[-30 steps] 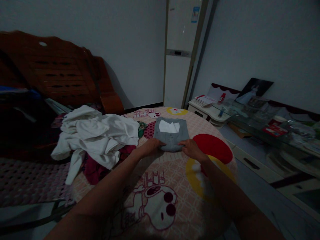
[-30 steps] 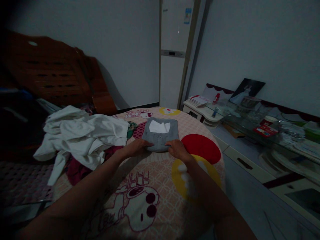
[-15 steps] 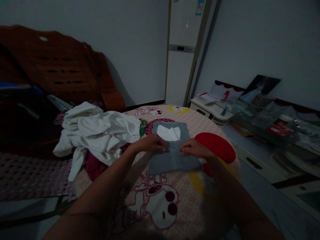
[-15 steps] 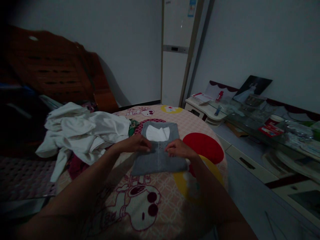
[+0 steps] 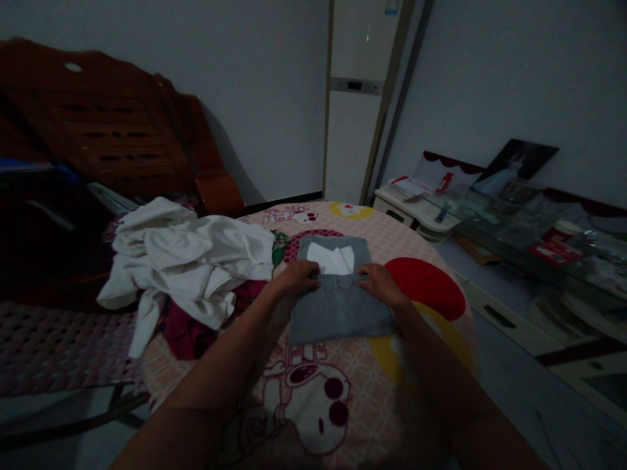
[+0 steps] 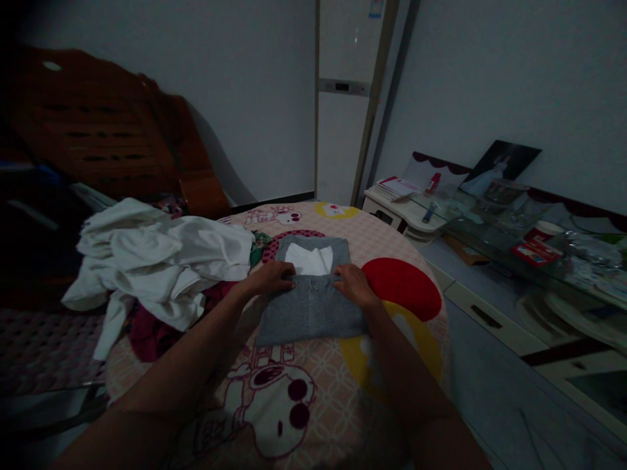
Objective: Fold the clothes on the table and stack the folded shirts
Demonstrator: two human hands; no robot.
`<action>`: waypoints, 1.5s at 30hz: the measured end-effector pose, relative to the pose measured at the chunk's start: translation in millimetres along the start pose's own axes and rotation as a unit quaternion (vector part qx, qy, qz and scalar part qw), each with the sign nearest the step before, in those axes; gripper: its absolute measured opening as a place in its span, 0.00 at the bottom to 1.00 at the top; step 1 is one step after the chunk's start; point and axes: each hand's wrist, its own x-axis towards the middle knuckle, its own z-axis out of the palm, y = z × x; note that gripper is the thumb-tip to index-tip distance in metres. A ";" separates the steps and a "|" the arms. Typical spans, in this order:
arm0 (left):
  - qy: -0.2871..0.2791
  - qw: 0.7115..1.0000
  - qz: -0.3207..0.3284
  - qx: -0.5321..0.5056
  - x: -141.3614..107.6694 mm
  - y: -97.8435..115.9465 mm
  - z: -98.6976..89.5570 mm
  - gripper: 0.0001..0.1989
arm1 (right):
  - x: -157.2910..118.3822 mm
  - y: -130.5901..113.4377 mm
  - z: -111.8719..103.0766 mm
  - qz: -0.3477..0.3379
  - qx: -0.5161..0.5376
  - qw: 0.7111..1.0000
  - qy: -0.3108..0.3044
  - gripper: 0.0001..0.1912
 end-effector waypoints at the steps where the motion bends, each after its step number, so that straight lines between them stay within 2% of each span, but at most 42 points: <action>1: -0.004 1.000 0.000 -0.003 -0.6 1.1 -1.9 0.14 | 0.5 -1.6 -1.9 0.002 0.011 1.000 0.003 0.12; 3: 0.000 1.000 0.004 -0.009 -1.2 2.8 -5.2 0.11 | 1.5 -3.3 -5.2 -0.001 0.035 0.999 0.021 0.11; 6: 0.035 0.999 -0.001 -0.012 0.5 3.2 -6.6 0.11 | 3.1 -2.1 -5.4 -0.014 0.042 0.997 0.059 0.10; 11: 0.071 0.997 -0.004 -0.015 7.5 -5.2 8.1 0.13 | 3.2 3.4 5.7 -0.011 0.000 0.998 0.067 0.12; 15: 0.182 0.980 0.053 -0.067 9.8 -9.2 23.0 0.20 | 1.4 3.2 16.0 -0.087 -0.012 0.990 0.112 0.22; 17: 0.214 0.971 0.080 -0.075 9.5 -4.8 30.3 0.21 | 1.0 1.1 23.4 -0.125 -0.003 0.986 0.106 0.24; 19: 0.201 0.972 0.112 -0.053 9.1 2.8 39.4 0.22 | 0.9 -0.8 32.9 -0.134 0.001 0.988 0.079 0.24; 21: 0.158 0.979 0.133 -0.009 8.9 10.2 50.2 0.24 | 0.7 -1.3 42.6 -0.125 -0.002 0.991 0.053 0.24; 24: 0.106 0.986 0.128 0.034 10.1 14.1 63.6 0.26 | 0.3 0.8 51.9 -0.116 0.005 0.992 0.041 0.25; 27: 0.126 0.984 0.123 -0.011 14.3 6.1 64.0 0.28 | 2.5 5.5 50.3 -0.113 0.046 0.991 0.062 0.23; 29: 0.180 0.979 0.081 -0.055 19.7 -4.8 54.6 0.29 | 8.2 10.7 43.2 -0.087 0.086 0.988 0.099 0.21; 32: 0.253 0.960 -0.092 -0.080 31.9 -24.6 31.7 0.25 | 26.6 21.6 26.8 0.011 0.121 0.979 0.165 0.19; 33: 0.250 0.953 -0.154 -0.077 36.8 -30.9 23.9 0.23 | 35.0 25.6 21.4 0.046 0.119 0.975 0.179 0.19; 35: 0.211 0.944 -0.244 -0.067 47.3 -41.3 11.3 0.20 | 53.9 32.8 12.9 0.107 0.094 0.973 0.184 0.19; 37: 0.172 0.942 -0.282 -0.059 58.5 -48.0 3.7 0.18 | 72.8 37.8 9.5 0.168 0.060 0.971 0.157 0.17; 40: 0.155 0.937 -0.309 -0.051 75.5 -52.1 -1.1 0.18 | 96.2 41.2 13.2 0.244 0.021 0.965 0.095 0.15; 42: 0.149 0.930 -0.332 -0.053 86.1 -53.1 -2.8 0.18 | 107.6 42.2 18.3 0.265 0.008 0.960 0.086 0.15; 45: 0.142 0.917 -0.362 -0.088 99.1 -55.3 -4.6 0.21 | 121.0 44.5 22.6 0.259 0.032 0.959 0.112 0.11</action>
